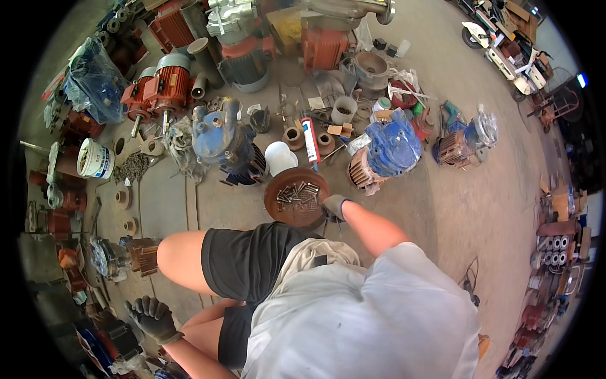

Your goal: The person sits on the floor of a workshop and uses a wrench to loosen and remove bolts from a blue electric motor. They place the removed bolts into a small bucket and continue to disassemble the motor housing.

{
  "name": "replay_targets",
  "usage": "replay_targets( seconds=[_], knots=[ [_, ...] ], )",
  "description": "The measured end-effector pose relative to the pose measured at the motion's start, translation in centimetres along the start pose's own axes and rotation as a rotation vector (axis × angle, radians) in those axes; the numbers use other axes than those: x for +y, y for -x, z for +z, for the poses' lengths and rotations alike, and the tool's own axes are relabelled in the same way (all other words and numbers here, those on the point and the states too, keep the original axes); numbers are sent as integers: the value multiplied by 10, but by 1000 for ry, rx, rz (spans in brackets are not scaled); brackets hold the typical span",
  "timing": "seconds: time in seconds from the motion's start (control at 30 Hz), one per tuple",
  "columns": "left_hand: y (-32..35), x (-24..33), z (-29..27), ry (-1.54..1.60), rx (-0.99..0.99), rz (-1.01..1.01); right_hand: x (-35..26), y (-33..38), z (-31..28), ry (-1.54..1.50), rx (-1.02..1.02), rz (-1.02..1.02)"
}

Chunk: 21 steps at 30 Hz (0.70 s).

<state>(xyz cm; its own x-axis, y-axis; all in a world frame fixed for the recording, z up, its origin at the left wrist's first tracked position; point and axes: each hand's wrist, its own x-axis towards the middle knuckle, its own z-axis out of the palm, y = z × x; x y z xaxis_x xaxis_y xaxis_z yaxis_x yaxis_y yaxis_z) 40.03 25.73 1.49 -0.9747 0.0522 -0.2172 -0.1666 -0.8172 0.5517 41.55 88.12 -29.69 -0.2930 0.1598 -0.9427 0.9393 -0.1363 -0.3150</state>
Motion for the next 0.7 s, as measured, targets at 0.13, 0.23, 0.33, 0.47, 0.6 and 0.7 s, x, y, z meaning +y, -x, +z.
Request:
replay_targets(
  seconds=[0.13,0.23,0.33,0.47,0.6,0.7],
  knots=[
    [2,-11,-38,57,175,-8,-4,26,-28,-104,-72,-65],
    [-6,-35,-26,32,417,65,20,49,-62,-62,-34,-143],
    [-8,-39,-15,-43,572,72,49,60,-117,67,28,-162],
    [2,-29,-32,-112,512,35,112,94,-189,297,99,-10],
    [-16,-19,-52,-132,240,-75,207,181,-236,270,187,221],
    [-21,-17,-73,-78,139,-149,317,163,-296,-139,172,427]
  ],
)
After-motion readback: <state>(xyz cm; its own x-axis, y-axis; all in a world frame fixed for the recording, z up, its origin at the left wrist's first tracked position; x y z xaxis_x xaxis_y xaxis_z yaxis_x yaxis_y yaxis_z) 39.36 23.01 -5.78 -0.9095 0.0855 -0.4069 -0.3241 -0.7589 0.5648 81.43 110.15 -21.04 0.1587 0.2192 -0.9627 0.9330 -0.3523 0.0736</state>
